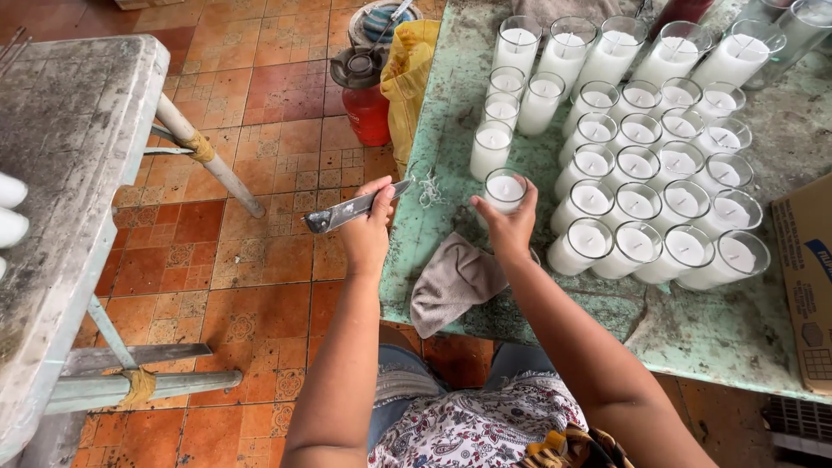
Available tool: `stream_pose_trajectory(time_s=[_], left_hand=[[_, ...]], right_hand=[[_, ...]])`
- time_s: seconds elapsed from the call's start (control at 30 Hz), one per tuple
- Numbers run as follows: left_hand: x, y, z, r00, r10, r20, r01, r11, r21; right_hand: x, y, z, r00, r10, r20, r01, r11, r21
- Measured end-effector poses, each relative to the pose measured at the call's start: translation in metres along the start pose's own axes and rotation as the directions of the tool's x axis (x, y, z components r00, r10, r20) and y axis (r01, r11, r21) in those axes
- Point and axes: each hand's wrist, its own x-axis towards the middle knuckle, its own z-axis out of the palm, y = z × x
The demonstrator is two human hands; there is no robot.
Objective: Scraping excess wax from the top of glass candle jars using a knife and wiping them clean with a cloth.
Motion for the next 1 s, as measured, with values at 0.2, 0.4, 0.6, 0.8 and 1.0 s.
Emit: stream_pose_trajectory(time_s=[0.2,0.4,0.6,0.8,1.0], left_hand=[[0.014,-0.034,0.016,0.989,-0.135,0.053,0.141,0.980,-0.138],[0.026,-0.038,0.012,0.980,0.034,0.198,-0.022,0.998,-0.061],[0.027,-0.014,0.015,0.941,0.151,0.304,-0.140,0.988,-0.059],[0.035,0.000,-0.001,0.937,0.186,0.295,-0.187,0.982,-0.025],[0.039,-0.015,-0.016,0.976,0.058,0.208,-0.053,0.998,-0.027]], right_hand=[[0.002,0.015,-0.002,0.981,-0.194,-0.019,0.194,0.981,-0.002],[-0.040,-0.025,-0.017,0.527,-0.848,0.047,0.826,0.499,-0.264],[0.000,-0.041,0.045,0.754,-0.485,0.442,0.616,0.756,-0.222],[0.034,0.037,0.090,0.747,-0.374,0.550,0.649,0.592,-0.477],[-0.006,-0.018,0.060,0.699,-0.212,0.683,0.629,0.637,-0.446]])
